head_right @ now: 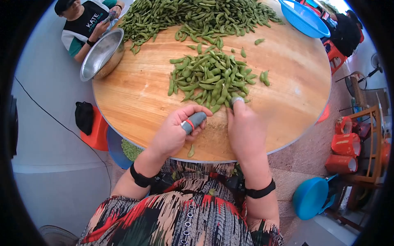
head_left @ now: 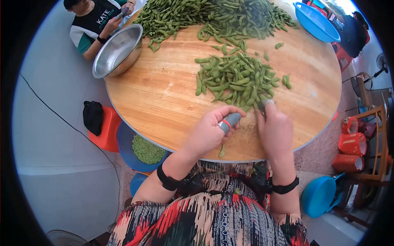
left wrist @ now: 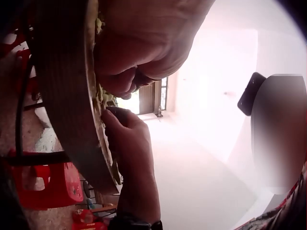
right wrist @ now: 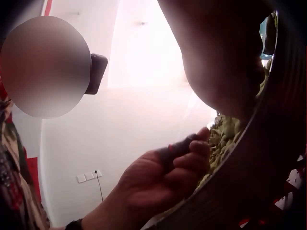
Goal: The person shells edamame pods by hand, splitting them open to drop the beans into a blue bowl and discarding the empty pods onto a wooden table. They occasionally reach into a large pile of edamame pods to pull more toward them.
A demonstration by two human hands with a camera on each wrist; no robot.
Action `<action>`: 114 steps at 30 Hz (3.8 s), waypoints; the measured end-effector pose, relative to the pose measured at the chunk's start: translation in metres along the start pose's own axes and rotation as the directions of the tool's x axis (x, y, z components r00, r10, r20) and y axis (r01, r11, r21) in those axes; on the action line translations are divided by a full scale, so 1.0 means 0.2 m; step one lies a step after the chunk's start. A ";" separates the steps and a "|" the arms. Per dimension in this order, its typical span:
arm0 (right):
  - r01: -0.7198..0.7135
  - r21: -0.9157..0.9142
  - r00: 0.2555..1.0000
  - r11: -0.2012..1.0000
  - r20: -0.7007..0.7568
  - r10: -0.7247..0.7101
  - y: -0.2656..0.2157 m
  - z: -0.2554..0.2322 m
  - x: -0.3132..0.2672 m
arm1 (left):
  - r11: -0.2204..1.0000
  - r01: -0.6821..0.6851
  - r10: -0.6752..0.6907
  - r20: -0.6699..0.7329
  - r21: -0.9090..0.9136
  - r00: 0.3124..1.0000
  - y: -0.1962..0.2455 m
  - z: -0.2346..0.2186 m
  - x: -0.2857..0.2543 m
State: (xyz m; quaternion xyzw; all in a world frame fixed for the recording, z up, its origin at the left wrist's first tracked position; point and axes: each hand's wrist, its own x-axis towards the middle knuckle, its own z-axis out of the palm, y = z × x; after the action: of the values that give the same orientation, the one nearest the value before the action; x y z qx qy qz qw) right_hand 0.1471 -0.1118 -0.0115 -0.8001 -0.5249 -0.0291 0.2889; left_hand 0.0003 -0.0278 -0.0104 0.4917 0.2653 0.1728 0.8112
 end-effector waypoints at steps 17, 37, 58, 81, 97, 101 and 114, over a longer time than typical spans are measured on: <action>-0.466 0.811 0.883 0.353 0.401 0.245 -0.11 -0.07 -0.01 | 0.969 -0.017 0.036 0.073 -0.247 0.997 -0.01 -0.06 0.02; -0.354 0.871 0.924 0.341 0.267 0.275 -0.13 0.00 0.00 | 0.859 -0.345 0.456 -0.260 0.378 0.851 -0.07 -0.09 0.04; -0.644 0.756 0.753 0.116 0.653 -0.073 -0.12 -0.04 -0.02 | 0.884 -0.204 0.145 -0.167 -0.420 0.975 -0.05 -0.08 0.02; -0.437 0.842 0.896 0.314 0.437 0.075 -0.13 0.00 -0.05 | 0.936 -0.349 0.351 -0.117 0.042 0.929 -0.08 0.01 0.02; 0.231 0.346 0.963 0.909 0.051 -0.264 -0.11 -0.16 -0.01 | 0.795 -0.362 0.383 0.060 0.487 0.922 -0.07 0.02 -0.03; 0.213 0.270 0.935 0.939 0.224 -0.276 -0.05 -0.16 -0.01 | 0.766 -0.215 0.249 0.029 0.606 0.968 -0.01 -0.01 -0.06; -0.301 0.770 0.952 0.562 0.278 0.128 0.00 -0.15 -0.02 | 0.956 -0.090 0.110 0.055 -0.279 0.992 0.03 -0.01 -0.03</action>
State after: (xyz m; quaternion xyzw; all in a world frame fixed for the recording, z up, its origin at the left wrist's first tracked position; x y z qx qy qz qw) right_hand 0.1527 -0.1288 0.0122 -0.6392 -0.4045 0.3234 0.5685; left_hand -0.0049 -0.0269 -0.0031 0.3925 0.1850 0.2315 0.8707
